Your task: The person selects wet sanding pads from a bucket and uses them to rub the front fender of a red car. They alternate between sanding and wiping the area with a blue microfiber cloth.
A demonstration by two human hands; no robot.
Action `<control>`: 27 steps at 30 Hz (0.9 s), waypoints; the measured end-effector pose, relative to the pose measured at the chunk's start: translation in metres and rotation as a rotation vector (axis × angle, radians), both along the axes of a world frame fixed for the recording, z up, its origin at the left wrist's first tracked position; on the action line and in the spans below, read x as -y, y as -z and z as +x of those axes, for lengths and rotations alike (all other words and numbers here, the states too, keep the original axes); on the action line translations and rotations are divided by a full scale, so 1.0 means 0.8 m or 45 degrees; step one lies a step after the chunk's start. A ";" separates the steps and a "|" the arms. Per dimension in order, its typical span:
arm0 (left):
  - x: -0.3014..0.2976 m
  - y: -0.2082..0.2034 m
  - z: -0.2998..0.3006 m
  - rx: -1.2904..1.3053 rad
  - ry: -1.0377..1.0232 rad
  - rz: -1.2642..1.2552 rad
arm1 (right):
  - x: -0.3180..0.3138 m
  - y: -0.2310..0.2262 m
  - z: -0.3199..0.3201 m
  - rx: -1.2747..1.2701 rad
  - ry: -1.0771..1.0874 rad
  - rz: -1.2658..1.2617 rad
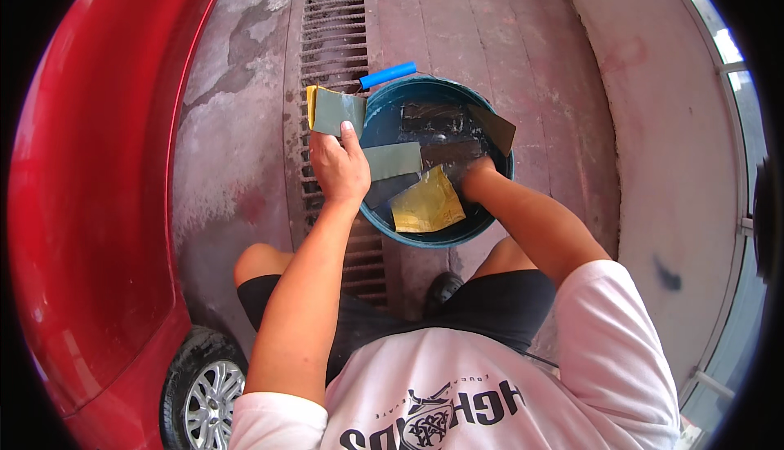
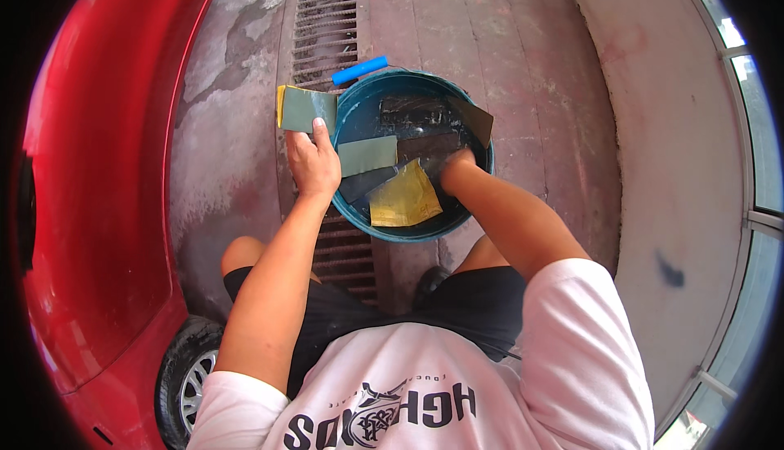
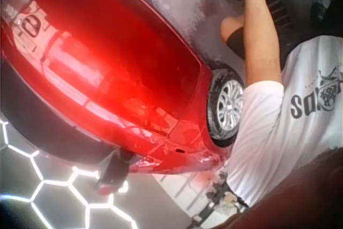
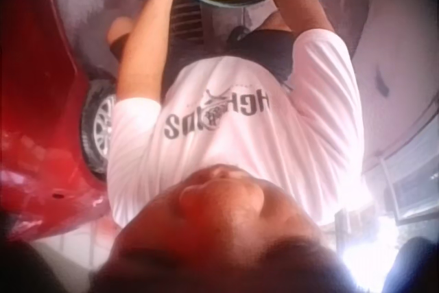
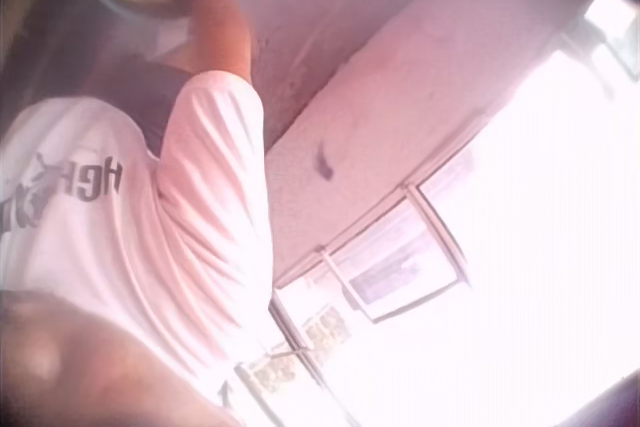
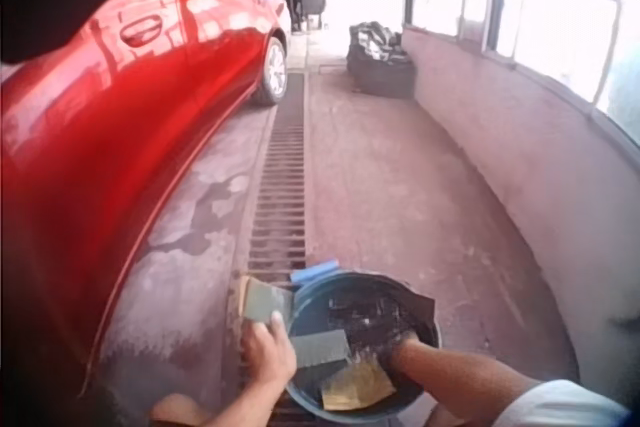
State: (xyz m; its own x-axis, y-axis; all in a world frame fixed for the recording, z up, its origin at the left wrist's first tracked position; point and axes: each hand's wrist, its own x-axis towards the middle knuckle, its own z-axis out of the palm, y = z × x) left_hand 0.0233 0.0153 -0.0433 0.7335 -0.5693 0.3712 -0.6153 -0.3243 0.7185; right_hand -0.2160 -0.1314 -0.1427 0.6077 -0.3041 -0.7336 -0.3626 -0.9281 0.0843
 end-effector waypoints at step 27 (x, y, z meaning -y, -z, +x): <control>-0.005 0.001 0.003 -0.051 -0.007 0.031 | 0.004 0.048 0.096 0.587 1.377 0.863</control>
State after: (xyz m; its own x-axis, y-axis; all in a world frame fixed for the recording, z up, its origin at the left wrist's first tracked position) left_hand 0.0257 0.0190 -0.0444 0.7506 -0.5736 0.3279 -0.5846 -0.3451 0.7343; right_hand -0.1390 -0.1348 -0.1814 0.5257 -0.4452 -0.7249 -0.8016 0.0262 -0.5973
